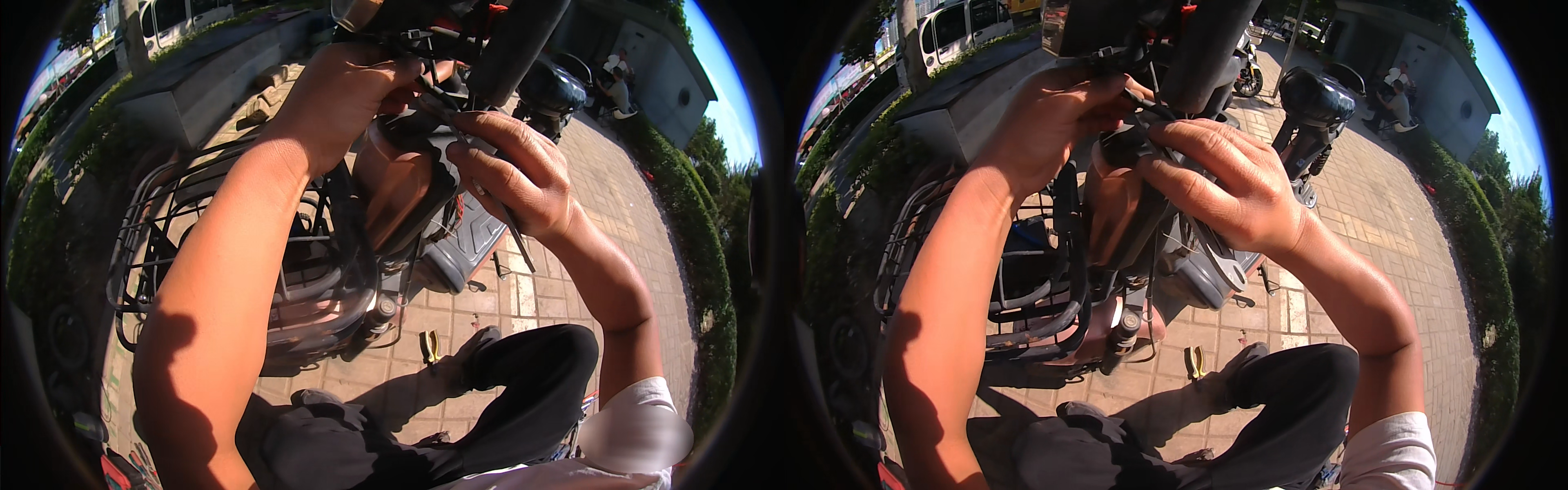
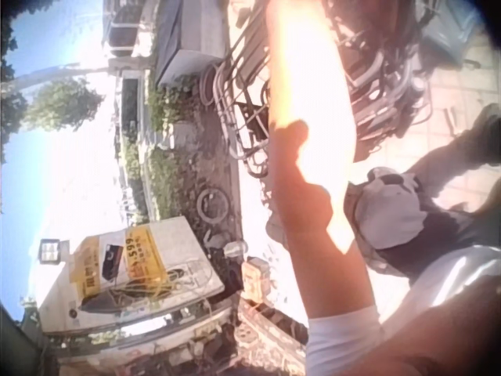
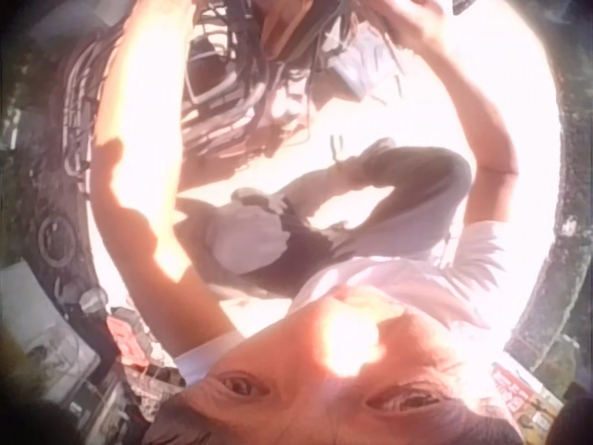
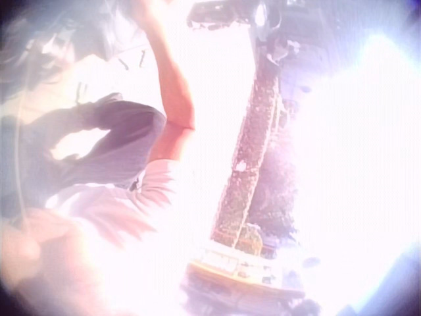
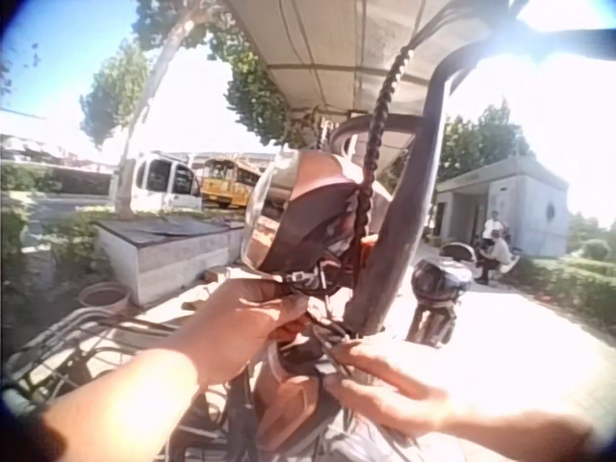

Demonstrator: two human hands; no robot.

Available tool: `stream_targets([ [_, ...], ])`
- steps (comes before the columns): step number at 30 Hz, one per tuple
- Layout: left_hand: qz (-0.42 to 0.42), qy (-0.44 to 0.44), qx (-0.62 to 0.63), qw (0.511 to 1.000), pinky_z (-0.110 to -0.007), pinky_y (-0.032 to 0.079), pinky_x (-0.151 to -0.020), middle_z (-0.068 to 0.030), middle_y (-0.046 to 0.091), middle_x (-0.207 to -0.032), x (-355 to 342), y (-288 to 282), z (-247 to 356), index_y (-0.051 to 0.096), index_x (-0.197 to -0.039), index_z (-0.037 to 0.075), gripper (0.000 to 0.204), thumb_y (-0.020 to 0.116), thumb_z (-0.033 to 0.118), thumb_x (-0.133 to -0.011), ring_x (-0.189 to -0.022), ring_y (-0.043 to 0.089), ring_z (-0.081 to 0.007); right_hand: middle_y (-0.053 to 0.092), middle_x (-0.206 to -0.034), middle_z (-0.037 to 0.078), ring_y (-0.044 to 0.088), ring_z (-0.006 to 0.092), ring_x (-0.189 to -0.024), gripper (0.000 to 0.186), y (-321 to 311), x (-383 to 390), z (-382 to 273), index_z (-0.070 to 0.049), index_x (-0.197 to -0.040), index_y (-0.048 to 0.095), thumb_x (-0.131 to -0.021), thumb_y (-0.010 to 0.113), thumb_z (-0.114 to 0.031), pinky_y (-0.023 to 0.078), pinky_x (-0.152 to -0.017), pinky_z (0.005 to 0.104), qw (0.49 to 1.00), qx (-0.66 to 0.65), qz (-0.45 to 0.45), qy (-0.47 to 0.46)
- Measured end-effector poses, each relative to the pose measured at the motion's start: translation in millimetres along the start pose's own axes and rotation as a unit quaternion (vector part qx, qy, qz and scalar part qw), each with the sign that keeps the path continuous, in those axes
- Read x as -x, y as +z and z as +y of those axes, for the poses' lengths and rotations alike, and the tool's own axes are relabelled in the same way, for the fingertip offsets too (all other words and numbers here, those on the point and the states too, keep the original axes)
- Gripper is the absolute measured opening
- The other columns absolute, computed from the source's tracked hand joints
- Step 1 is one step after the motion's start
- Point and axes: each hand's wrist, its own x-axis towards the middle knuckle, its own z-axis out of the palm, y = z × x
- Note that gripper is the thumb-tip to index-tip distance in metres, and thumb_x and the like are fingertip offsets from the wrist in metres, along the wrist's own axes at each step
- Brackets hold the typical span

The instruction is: The person is repairing an electric scooter outdoors. They use pliers to strip and twist wires near the rear of the scooter, then move to the handlebar area to connect and secure additional wiring.

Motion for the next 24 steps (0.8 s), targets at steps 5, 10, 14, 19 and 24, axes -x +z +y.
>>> stream_targets([
  [5, 0.085, -0.037, -0.056, 0.994, -0.028, 0.051, -0.078, -0.0026, 0.072, -0.091, -3, 11, 0, 0.073, -0.098, 0.005, 0.020, 0.065, 0.023, -0.093, -0.080, 0.065, -0.0116, 0.064, -0.104, 0.019, 0.068, 0.0300, -0.084, 0.035, 7, -8, 6, -0.004, -0.105, 0.067, -0.071, 0.071, -0.013, 0.055, -0.067, 0.0348, 0.999, 0.024, 0.019, -0.034],
  [10, 0.091, -0.028, -0.014, 0.995, -0.028, 0.051, -0.075, -0.0037, 0.071, -0.088, -1, 15, 2, 0.072, -0.096, 0.005, 0.019, 0.066, 0.022, -0.091, -0.077, 0.065, -0.0128, 0.064, -0.104, 0.018, 0.068, 0.0275, -0.081, 0.035, 13, -6, 8, -0.005, -0.105, 0.067, -0.071, 0.072, -0.013, 0.053, -0.063, 0.0326, 0.998, 0.032, 0.038, -0.033],
  [14, 0.096, -0.030, -0.015, 0.995, -0.028, 0.051, -0.074, -0.0041, 0.070, -0.087, -1, 13, 2, 0.072, -0.095, 0.005, 0.019, 0.067, 0.023, -0.090, -0.076, 0.064, -0.0131, 0.065, -0.104, 0.017, 0.068, 0.0271, -0.082, 0.035, 14, -7, 9, -0.005, -0.105, 0.067, -0.071, 0.072, -0.013, 0.053, -0.065, 0.0320, 0.998, 0.040, 0.037, -0.038],
  [19, 0.084, -0.032, -0.013, 0.996, -0.028, 0.051, -0.075, -0.0041, 0.070, -0.087, 1, 12, 4, 0.072, -0.095, 0.005, 0.020, 0.068, 0.024, -0.090, -0.077, 0.064, -0.0130, 0.065, -0.106, 0.017, 0.068, 0.0267, -0.084, 0.034, 15, -7, 10, -0.006, -0.105, 0.067, -0.072, 0.072, -0.015, 0.054, -0.068, 0.0325, 0.998, 0.040, 0.031, -0.041],
  [24, 0.077, -0.026, -0.006, 0.997, -0.028, 0.050, -0.076, -0.0039, 0.070, -0.087, 4, 14, 7, 0.072, -0.096, 0.005, 0.021, 0.068, 0.025, -0.090, -0.078, 0.064, -0.0127, 0.064, -0.109, 0.017, 0.068, 0.0273, -0.086, 0.032, 18, -9, 8, -0.008, -0.103, 0.066, -0.073, 0.072, -0.015, 0.055, -0.070, 0.0336, 0.998, 0.045, 0.041, -0.034],
])
